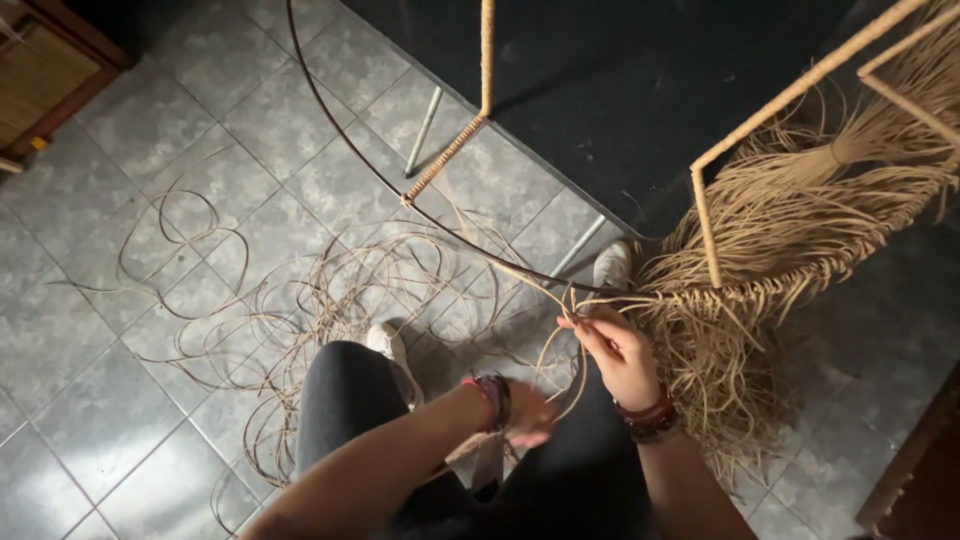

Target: Weave natural fibers around a furniture frame to create a decorative pattern.

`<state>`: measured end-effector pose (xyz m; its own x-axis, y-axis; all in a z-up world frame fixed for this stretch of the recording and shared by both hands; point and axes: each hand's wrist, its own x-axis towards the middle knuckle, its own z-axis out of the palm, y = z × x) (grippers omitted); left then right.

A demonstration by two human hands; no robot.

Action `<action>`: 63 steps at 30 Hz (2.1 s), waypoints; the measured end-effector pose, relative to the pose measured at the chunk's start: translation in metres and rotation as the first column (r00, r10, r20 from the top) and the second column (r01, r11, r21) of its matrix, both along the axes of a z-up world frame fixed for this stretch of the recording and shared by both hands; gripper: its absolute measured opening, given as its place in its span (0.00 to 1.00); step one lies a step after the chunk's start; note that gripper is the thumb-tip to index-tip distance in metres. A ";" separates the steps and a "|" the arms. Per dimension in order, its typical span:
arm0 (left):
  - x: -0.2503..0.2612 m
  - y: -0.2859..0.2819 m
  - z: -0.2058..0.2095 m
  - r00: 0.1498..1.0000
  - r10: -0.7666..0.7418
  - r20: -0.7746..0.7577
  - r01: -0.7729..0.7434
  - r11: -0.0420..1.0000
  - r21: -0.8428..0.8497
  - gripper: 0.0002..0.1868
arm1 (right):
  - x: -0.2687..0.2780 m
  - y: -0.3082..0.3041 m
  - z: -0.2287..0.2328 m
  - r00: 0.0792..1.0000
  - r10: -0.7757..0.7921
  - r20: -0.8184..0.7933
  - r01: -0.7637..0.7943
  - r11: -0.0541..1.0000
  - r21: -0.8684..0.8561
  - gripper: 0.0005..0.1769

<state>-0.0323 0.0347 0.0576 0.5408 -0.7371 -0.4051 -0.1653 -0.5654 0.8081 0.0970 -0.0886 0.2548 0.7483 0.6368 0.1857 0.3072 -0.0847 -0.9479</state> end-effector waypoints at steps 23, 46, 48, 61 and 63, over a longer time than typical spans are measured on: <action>0.036 0.025 0.066 0.769 0.474 0.429 -0.403 0.880 -0.249 0.20 | -0.008 0.010 0.024 0.976 -0.103 0.193 0.103 0.995 0.011 0.07; 0.082 0.059 0.165 -0.049 0.858 0.512 -0.597 0.386 -0.703 0.13 | -0.038 0.014 -0.034 0.912 -0.146 -0.384 0.262 0.926 0.272 0.10; 0.092 0.071 0.196 -0.172 0.732 0.659 -0.626 0.435 -0.647 0.10 | -0.040 0.012 -0.039 0.943 -0.283 -0.177 0.299 0.952 0.068 0.07; 0.113 0.069 0.219 -0.230 0.726 0.648 -0.770 0.271 -0.578 0.07 | -0.057 0.009 -0.043 0.904 -0.295 -0.311 0.320 0.947 0.034 0.02; 0.124 0.077 0.220 -0.310 0.782 0.541 -0.771 0.126 -0.624 0.09 | -0.063 0.004 -0.053 0.824 -0.373 -0.426 0.360 0.926 -0.113 0.05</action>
<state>0.0917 0.1113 0.2775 0.6258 0.5777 0.5240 0.0387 -0.6940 0.7190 0.0342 -0.0842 0.2014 0.9272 0.2996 -0.2246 -0.1915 -0.1361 -0.9720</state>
